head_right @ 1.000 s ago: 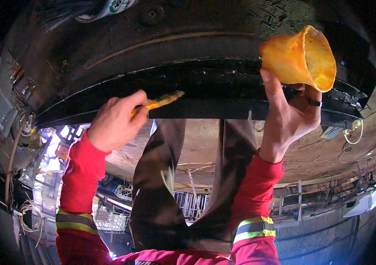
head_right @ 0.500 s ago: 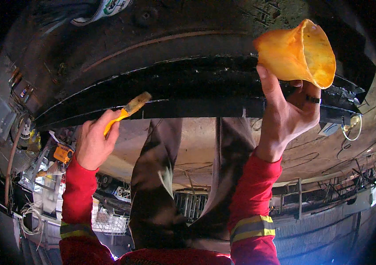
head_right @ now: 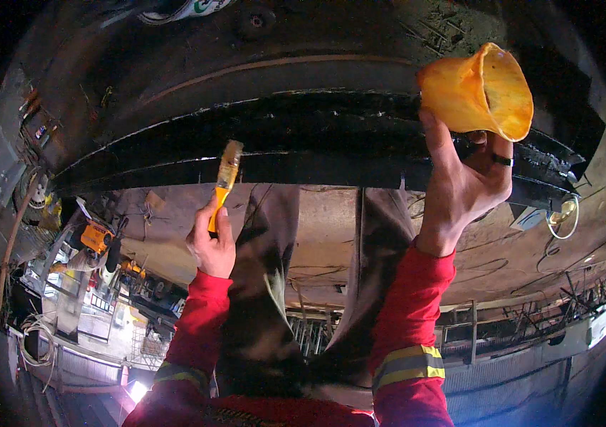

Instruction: The person applies a yellow substance to a dark metal beam using a paintbrush. They repeatedly dip the brush into a small yellow container to reload the substance and continue painting along the length of the beam in a workshop environment.

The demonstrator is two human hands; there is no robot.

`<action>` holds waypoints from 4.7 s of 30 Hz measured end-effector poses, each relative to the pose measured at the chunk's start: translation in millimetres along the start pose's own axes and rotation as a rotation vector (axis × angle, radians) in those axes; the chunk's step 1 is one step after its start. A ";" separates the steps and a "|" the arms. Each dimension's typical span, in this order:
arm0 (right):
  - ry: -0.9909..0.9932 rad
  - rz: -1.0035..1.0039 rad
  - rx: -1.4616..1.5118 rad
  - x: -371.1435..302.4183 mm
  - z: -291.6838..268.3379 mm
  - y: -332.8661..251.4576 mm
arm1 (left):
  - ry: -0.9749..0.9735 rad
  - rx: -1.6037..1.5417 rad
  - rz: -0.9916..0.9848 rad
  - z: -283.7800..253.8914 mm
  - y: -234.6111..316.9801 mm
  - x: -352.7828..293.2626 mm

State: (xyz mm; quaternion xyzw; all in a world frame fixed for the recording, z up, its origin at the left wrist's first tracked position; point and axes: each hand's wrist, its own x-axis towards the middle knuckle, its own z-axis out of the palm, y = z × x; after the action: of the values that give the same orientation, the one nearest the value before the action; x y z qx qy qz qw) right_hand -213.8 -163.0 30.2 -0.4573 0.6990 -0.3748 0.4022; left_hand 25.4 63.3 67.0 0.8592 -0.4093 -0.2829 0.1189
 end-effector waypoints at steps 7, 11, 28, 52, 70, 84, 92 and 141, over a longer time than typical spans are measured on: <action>-0.048 -0.069 0.073 -1.0 -6.3 -10.8 | -0.006 -0.181 -0.135 47.4 37.9 -36.1; -0.020 -0.104 0.035 0.4 -28.1 -12.4 | -0.042 -0.210 -0.092 85.8 77.4 -41.6; 0.038 -0.137 0.103 10.3 -93.8 -32.1 | 0.174 -0.158 -0.113 96.4 87.4 -58.8; 0.065 -0.139 0.043 11.5 -154.5 -22.1 | 0.148 -0.076 0.172 169.3 136.8 -81.2; 0.047 -0.126 0.048 11.7 -144.2 -33.0 | 0.353 -0.117 0.018 161.1 84.1 -78.1; 0.016 -0.111 0.048 15.6 -146.3 -41.6 | 0.122 -0.362 0.150 179.0 153.6 -93.7; 0.029 -0.141 0.034 18.9 -157.5 -45.2 | 0.111 -0.350 0.252 200.8 171.1 -92.8; -0.264 -0.215 -0.229 -58.8 -52.5 -68.7 | -0.541 0.206 0.225 -92.1 26.1 108.0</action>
State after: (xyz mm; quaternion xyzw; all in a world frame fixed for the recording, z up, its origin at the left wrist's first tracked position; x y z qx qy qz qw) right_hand -222.9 -120.1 125.2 -0.6171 0.6254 -0.2704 0.3936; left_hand 117.1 -39.0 111.1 0.7094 -0.5452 -0.4437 -0.0514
